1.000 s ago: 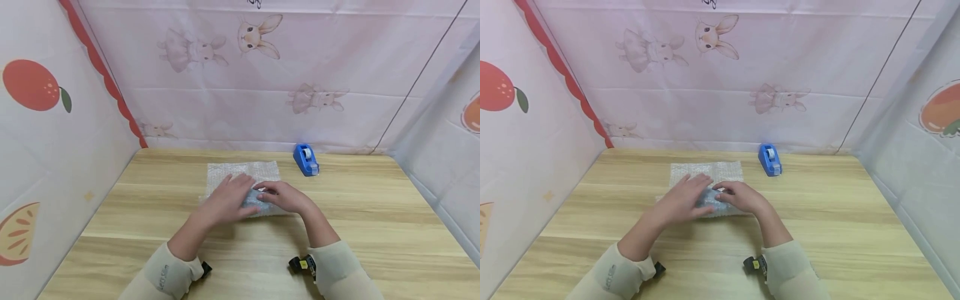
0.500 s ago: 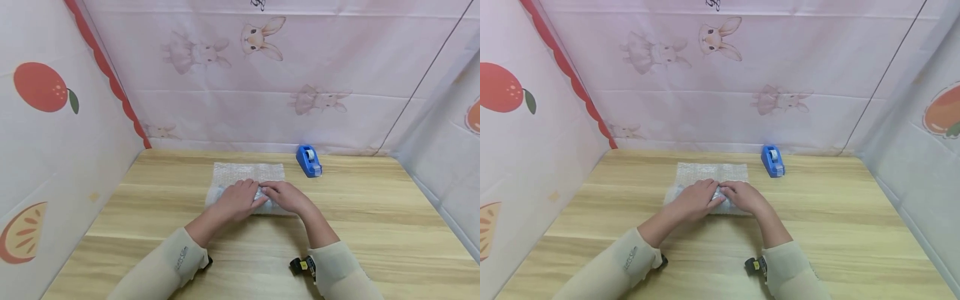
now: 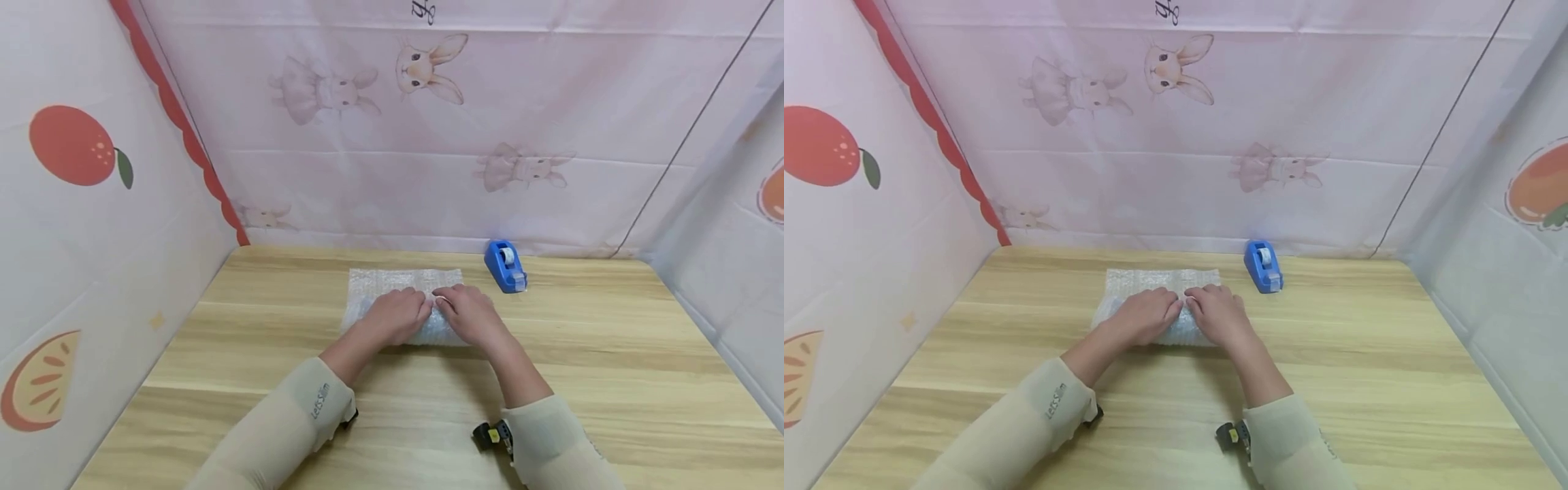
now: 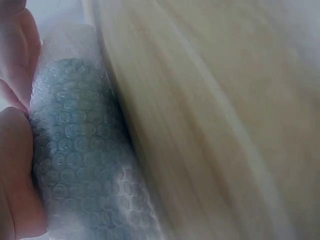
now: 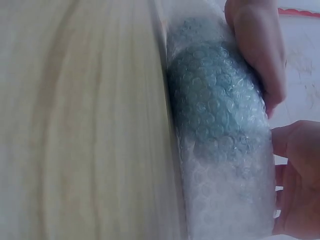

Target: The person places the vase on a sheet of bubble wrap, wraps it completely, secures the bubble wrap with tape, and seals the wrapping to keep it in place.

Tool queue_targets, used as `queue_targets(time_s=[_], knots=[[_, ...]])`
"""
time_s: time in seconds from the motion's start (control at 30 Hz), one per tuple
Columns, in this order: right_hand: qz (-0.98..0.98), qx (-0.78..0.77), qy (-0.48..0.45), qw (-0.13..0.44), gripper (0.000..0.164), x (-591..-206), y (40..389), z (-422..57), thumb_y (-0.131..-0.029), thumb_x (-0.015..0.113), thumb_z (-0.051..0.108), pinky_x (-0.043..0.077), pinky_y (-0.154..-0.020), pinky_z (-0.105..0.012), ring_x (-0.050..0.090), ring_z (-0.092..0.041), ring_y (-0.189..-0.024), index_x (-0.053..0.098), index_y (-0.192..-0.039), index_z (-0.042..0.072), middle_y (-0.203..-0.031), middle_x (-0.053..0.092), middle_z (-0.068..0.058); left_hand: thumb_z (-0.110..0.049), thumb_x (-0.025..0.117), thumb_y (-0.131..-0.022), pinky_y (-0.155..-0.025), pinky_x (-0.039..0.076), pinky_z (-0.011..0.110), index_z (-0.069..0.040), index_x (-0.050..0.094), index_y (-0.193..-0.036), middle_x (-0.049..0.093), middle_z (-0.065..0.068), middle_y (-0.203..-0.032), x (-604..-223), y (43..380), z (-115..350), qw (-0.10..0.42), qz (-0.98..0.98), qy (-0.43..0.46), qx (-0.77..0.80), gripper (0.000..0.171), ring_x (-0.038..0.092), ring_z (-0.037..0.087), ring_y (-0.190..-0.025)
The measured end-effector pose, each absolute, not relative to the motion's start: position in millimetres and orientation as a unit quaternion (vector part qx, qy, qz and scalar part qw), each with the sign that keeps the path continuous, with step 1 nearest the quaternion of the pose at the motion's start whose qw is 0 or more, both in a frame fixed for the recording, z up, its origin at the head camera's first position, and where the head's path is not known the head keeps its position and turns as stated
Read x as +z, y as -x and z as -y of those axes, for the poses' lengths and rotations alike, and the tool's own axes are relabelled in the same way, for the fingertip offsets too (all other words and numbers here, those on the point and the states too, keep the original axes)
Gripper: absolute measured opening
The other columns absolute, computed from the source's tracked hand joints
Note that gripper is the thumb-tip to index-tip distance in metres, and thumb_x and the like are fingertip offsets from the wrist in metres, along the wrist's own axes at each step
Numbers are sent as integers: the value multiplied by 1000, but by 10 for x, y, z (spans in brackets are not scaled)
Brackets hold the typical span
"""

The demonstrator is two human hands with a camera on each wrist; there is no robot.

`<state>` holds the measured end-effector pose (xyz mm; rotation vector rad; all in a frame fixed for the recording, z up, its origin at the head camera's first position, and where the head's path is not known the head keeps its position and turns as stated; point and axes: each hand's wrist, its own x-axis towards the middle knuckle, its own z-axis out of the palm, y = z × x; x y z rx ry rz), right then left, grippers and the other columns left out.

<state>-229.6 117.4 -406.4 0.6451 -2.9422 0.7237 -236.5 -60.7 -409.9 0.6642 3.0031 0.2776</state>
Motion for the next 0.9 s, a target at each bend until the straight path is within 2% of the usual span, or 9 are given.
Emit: queue_targets(time_s=[0.13, 0.27, 0.37, 0.5, 0.6, 0.8, 0.9], knots=[[950, 215, -210, 82, 32, -4001, 2239, -1107, -103, 51, 29, 16, -109, -72, 42, -39, -136, 65, -127, 14, -128, 63, -10, -39, 22, -106, -90, 51, 44, -12, 66, -111, 66, 6, -111, -4104, 2398, 607, 25, -971, -209, 115, 52, 63, 28, -107], [945, 189, -242, 115, 36, -3945, 2186, -999, -105, 45, 32, 12, -112, -71, 44, -38, -136, 65, -126, 12, -129, 64, -11, -34, 27, -106, -90, 52, 42, -10, 65, -117, 66, 6, -107, -4083, 2432, 622, 24, -967, -216, 134, 46, 64, 27, -104], [949, 177, -247, 89, 46, -3940, 2155, -924, -107, 36, 38, 10, -115, -66, 47, -36, -134, 59, -133, 9, -134, 62, -12, -30, 32, -106, -92, 52, 41, -11, 62, -126, 67, 6, -113, -4066, 2453, 643, 28, -963, -240, 118, 41, 63, 24, -108], [958, 168, -230, 43, 58, -3951, 2145, -854, -107, 28, 45, 7, -118, -61, 48, -30, -135, 46, -146, 5, -142, 55, -12, -29, 39, -105, -93, 52, 41, -16, 66, -119, 68, 3, -120, -4064, 2494, 676, 31, -961, -254, 103, 32, 62, 22, -113], [960, 164, -226, 25, 62, -3954, 2182, -813, -107, 24, 48, 6, -119, -59, 49, -27, -135, 41, -149, 5, -144, 53, -11, -30, 42, -104, -94, 51, 42, -19, 68, -114, 67, 1, -125, -4059, 2541, 708, 48, -964, -228, 127, 30, 61, 23, -117], [960, 178, -216, -5, 68, -3974, 2347, -758, -105, 18, 54, 7, -119, -59, 50, -28, -134, 42, -149, 7, -143, 55, -12, -35, 34, -106, -109, 40, 43, -19, 57, -136, 54, 1, -144, -4037, 2653, 733, 110, -960, -181, 182, 41, 49, 24, -134], [961, 182, -207, -16, 71, -3981, 2438, -715, -104, 14, 56, 10, -118, -61, 51, -30, -132, 50, -143, 8, -139, 58, -11, -35, 31, -106, -109, 40, 42, -18, 56, -137, 54, 2, -144, -4022, 2702, 750, 116, -958, -167, 202, 43, 49, 25, -133]])
